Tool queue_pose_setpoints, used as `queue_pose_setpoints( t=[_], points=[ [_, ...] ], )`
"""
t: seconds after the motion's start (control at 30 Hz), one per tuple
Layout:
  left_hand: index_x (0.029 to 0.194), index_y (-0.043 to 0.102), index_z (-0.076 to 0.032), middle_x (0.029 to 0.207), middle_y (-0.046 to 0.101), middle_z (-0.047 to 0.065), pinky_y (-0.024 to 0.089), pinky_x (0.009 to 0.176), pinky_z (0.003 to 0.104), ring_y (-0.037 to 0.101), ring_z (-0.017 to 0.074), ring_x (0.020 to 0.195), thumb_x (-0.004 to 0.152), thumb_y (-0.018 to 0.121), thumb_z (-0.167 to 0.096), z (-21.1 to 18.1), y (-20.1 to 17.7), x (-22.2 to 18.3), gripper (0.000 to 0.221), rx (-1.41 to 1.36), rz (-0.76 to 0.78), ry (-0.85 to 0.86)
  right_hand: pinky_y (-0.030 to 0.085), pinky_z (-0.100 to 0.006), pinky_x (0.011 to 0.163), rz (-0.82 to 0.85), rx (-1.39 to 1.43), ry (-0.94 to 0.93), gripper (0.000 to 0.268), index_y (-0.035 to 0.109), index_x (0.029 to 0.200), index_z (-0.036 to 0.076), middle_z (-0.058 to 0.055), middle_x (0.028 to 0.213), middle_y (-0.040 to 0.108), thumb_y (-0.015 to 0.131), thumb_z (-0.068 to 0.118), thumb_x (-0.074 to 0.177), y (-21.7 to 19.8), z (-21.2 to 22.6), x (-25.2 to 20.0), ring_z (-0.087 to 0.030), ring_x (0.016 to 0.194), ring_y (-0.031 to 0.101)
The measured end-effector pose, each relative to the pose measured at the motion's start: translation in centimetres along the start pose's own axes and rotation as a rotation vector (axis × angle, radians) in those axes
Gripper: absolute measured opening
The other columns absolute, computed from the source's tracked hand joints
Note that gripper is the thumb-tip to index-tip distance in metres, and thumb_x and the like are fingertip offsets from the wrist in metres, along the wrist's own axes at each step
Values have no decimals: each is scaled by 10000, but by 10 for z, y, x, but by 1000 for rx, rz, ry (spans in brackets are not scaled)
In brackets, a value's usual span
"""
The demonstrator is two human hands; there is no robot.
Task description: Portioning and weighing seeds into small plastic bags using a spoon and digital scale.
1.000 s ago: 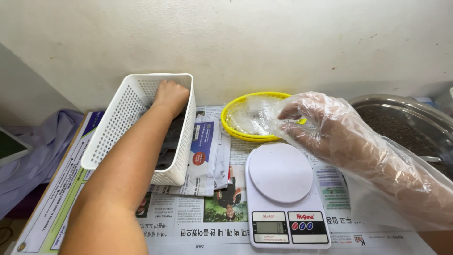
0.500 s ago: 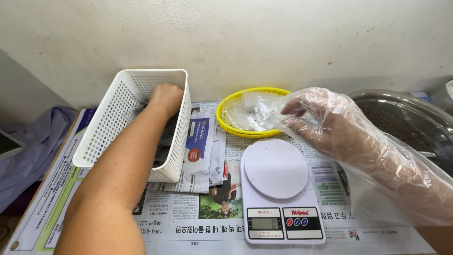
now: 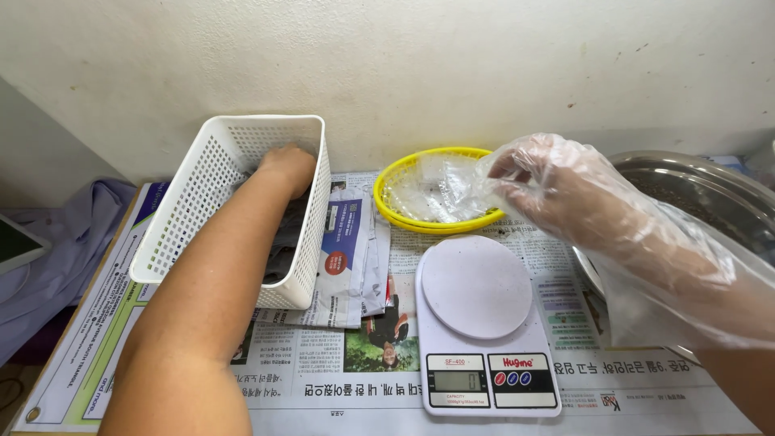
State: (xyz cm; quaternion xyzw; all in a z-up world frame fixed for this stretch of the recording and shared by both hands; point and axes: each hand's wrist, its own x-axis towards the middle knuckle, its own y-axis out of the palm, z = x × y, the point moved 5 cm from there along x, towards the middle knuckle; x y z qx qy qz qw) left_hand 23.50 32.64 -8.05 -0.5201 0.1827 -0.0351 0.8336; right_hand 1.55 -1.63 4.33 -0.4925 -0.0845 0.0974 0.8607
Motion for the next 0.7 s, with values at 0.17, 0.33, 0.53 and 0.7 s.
queue_pose_setpoints(
  t=[0.17,0.33,0.53,0.7],
  points=[
    [1067,833,-160,1133,785,144,564,992,540,691,381,1180,805,824,-181,1,-43,-46,263,-315,-110,-33,569,-530,919,-15,-52,326,348,609,1334,103,-147,1127,689,597,208,1003,40,-82,83,-313,1095,683],
    [946,823,-202,901,778,130,604,818,550,754,382,968,867,730,-150,17,-73,-77,133,-246,-438,-98,385,-452,1144,90,-19,560,554,489,1499,115,-206,1367,608,592,317,994,45,-28,91,-385,1285,564],
    [872,750,-249,701,610,-31,543,626,392,692,238,713,790,724,-104,-37,-116,-182,169,-147,-1247,-71,416,-469,1103,160,-7,486,419,549,1383,133,-176,1256,638,573,310,1004,110,-88,133,-351,1189,597],
    [987,754,-231,795,633,-7,523,686,369,662,227,839,775,741,-102,-108,-120,-227,248,-326,-1355,34,441,-482,1070,207,7,463,319,599,1288,147,-152,1165,662,558,304,1013,140,-154,176,-324,1110,624]
  ],
)
